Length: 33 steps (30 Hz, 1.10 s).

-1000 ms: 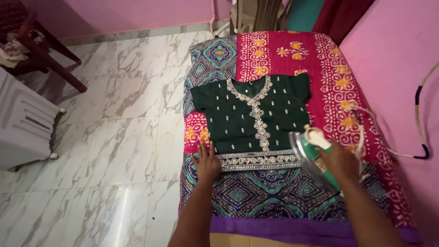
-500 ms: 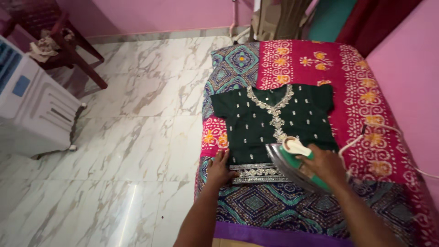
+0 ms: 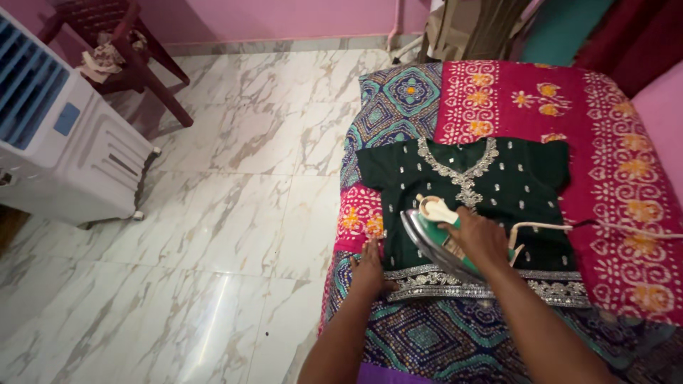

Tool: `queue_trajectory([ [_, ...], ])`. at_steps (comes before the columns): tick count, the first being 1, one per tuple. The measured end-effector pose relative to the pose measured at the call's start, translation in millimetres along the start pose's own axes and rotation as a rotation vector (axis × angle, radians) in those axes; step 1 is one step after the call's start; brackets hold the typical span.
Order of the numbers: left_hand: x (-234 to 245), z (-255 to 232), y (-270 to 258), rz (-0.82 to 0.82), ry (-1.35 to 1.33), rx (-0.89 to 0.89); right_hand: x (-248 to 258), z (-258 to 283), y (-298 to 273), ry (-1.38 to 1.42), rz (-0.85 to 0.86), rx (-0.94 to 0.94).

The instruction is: The person unfolds a dark green embroidered top and lays it flat on a patterned table. They smooth the fabric by hand, then use a green electric iron to press the garment, moving the iron across the front and sides. The person adjusts the garment and continues ironing until the clip ends.

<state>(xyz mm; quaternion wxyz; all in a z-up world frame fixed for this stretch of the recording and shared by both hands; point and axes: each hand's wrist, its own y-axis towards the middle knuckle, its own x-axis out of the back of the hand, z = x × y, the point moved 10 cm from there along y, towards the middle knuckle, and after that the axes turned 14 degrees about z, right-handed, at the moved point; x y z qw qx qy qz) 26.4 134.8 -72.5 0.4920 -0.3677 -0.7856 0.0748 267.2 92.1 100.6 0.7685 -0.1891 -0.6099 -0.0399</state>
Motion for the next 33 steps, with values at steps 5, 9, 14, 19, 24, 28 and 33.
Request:
queue_trajectory([
  [5,-2,-6,2,0.024,0.064,0.007,18,-5,40,0.080,-0.029,-0.163],
  [9,-2,-9,0,-0.024,0.107,-0.037,26,-11,68,0.113,-0.031,-0.253],
  [14,-5,-7,6,-0.002,0.106,-0.025,16,-13,75,0.122,-0.004,-0.214],
  [19,-7,-3,11,0.007,0.095,-0.004,-11,-18,51,0.209,0.071,-0.248],
  [24,-12,-2,17,-0.030,0.102,-0.027,-40,-19,12,0.302,0.243,-0.255],
  [28,-14,-3,17,0.002,0.097,-0.035,-27,-18,-15,0.289,0.018,-0.342],
  [33,-6,-13,10,0.055,0.139,-0.008,-21,-11,-10,0.313,-0.008,-0.361],
])
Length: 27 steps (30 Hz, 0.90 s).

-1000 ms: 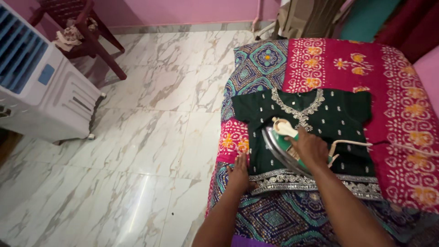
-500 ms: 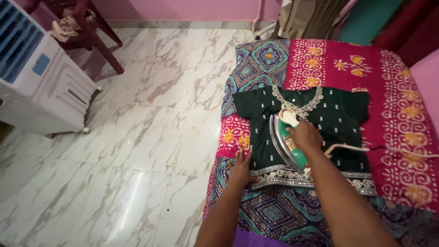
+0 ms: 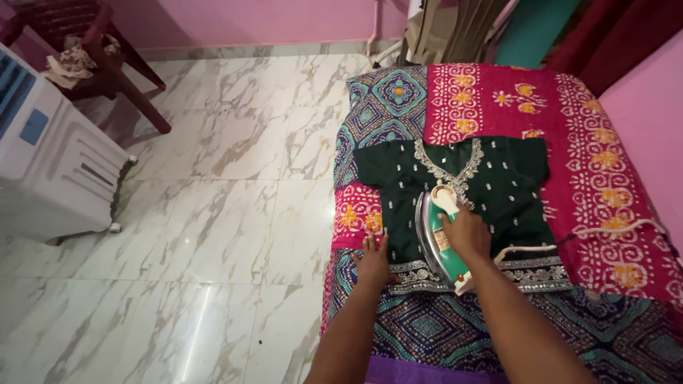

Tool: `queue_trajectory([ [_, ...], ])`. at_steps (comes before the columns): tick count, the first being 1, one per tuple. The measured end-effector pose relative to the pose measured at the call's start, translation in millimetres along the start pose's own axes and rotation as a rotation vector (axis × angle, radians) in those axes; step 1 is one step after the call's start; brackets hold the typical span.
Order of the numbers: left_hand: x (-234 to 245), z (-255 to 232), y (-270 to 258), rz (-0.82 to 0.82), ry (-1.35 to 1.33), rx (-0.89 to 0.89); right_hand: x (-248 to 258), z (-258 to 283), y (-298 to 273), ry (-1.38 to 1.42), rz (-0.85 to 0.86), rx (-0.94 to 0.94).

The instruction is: The person unfolds a dark green embroidered top and lays it flat on a patterned table. They smooth the fabric by hand, then use a green electric iron to press the garment, moving the iron across the front and sides. The person adjusts the garment and continues ironing until the clip ends.

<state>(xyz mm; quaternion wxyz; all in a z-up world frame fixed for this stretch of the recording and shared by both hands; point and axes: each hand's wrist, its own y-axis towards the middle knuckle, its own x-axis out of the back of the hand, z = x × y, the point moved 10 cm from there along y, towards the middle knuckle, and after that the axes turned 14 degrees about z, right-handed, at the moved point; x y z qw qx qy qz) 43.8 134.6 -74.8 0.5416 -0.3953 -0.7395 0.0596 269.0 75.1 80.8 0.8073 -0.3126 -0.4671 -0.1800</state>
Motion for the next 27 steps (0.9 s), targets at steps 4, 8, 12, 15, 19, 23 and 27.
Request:
queue_trajectory([
  [4,7,-5,-3,0.058,0.049,0.047,9,10,22,0.019,-0.023,-0.015],
  [8,5,-6,0,0.071,0.047,0.051,16,20,46,0.034,-0.047,0.011],
  [12,1,-6,5,0.067,0.051,0.071,20,23,81,0.022,-0.035,-0.006],
  [15,5,-6,6,0.073,0.054,0.079,19,27,109,0.050,-0.035,0.000],
  [19,8,-6,7,0.062,0.045,0.082,7,19,136,0.081,-0.002,0.044],
  [23,11,-5,5,0.057,0.049,0.094,-12,8,139,0.027,0.083,0.105],
  [27,13,-5,2,0.050,0.035,0.082,-24,0,123,-0.024,0.156,0.119],
])
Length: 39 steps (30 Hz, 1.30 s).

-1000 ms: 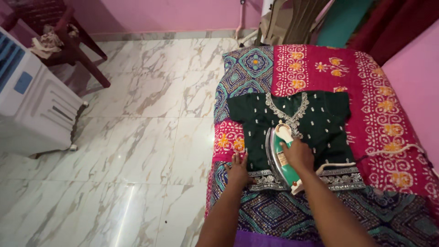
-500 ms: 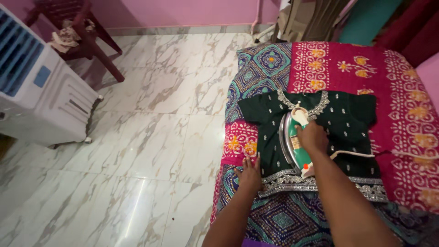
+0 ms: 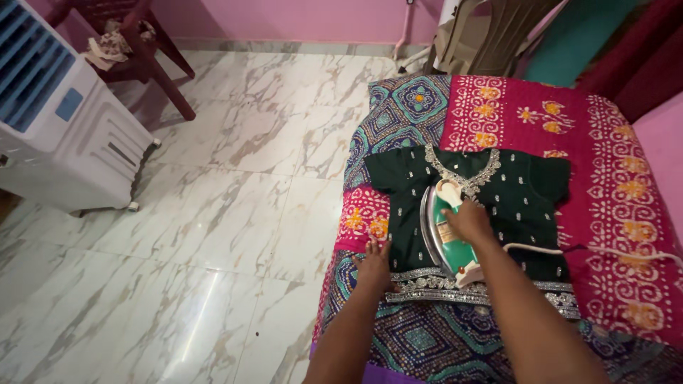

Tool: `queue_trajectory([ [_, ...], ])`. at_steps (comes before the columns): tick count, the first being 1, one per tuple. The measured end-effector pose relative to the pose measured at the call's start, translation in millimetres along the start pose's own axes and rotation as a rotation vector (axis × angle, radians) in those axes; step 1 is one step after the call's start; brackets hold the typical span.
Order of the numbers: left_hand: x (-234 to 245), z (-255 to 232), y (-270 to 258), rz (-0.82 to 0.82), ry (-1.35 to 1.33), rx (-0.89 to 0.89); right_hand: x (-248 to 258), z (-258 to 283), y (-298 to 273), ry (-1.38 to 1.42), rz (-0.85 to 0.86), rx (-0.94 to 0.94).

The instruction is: The person unfolds a dark green embroidered top and lays it flat on a patterned table. They smooth the fabric by hand, then use a green electric iron to press the garment, moving the iron across the front and sides. The person adjusts the garment and continues ironing until the clip ends.

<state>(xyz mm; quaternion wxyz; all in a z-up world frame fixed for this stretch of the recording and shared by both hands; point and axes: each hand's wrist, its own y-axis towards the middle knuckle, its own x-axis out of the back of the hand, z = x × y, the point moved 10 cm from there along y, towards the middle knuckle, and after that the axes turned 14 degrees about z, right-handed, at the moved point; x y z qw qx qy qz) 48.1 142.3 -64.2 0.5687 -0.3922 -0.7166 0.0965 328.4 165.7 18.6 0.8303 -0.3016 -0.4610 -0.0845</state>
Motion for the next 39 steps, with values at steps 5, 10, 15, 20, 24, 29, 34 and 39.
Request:
queue_trajectory([
  [5,8,-1,-6,-0.058,0.002,-0.005,16,13,-20,0.007,-0.091,-0.011],
  [10,4,-1,-2,-0.057,-0.007,0.002,27,20,0,0.041,-0.096,-0.065],
  [15,5,0,-2,-0.090,0.015,-0.005,27,27,39,0.078,-0.109,-0.014],
  [20,9,0,-6,-0.070,0.017,0.009,13,22,44,0.007,-0.113,0.125],
  [24,18,-6,-16,-0.059,0.008,-0.006,-9,16,19,-0.032,-0.066,0.140],
  [29,28,-11,-10,-0.003,0.122,-0.029,-2,22,-12,-0.007,-0.113,0.095],
  [34,33,-19,12,-0.045,0.249,-0.197,10,25,-8,0.010,-0.132,-0.009],
  [39,42,-22,16,-0.014,0.271,-0.231,23,34,16,0.022,-0.183,0.023],
])
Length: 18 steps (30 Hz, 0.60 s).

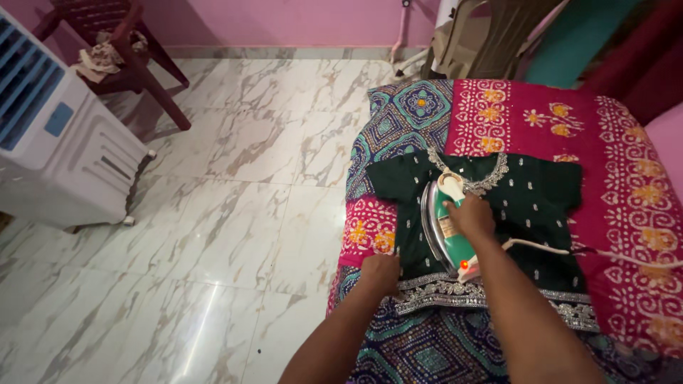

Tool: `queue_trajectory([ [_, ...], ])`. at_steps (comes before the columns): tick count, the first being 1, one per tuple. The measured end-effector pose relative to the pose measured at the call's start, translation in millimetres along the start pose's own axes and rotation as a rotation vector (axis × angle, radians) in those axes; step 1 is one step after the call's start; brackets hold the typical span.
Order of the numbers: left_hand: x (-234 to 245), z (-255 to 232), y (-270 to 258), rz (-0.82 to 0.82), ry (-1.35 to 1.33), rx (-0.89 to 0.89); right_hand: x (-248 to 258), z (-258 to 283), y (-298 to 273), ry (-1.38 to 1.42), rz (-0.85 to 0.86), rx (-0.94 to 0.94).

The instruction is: The person unfolds a dark green embroidered top and lays it flat on a patterned table. They smooth the fabric by hand, then use a green electric iron to press the garment, moving the iron across the front and sides. The person adjusts the garment and continues ironing until the clip ends.

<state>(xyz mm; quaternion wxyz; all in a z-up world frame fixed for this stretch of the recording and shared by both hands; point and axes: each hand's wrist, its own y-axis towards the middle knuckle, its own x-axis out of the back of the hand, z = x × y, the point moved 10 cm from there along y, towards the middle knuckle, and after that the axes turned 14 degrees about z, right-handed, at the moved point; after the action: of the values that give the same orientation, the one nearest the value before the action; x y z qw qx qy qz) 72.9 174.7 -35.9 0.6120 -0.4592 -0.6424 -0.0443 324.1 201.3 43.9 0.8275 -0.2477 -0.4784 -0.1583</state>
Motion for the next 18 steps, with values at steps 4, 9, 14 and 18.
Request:
queue_trajectory([
  [4,42,11,12,-0.168,0.049,0.067,-8,-2,8,-0.040,0.073,0.042],
  [9,104,19,34,-0.574,-0.270,-0.192,-13,1,-8,-0.041,0.103,0.106],
  [14,89,48,99,-0.110,-0.233,0.057,2,6,-26,-0.068,0.024,-0.026],
  [18,74,73,114,-0.027,-0.123,0.075,7,6,-26,-0.031,0.012,-0.089],
])
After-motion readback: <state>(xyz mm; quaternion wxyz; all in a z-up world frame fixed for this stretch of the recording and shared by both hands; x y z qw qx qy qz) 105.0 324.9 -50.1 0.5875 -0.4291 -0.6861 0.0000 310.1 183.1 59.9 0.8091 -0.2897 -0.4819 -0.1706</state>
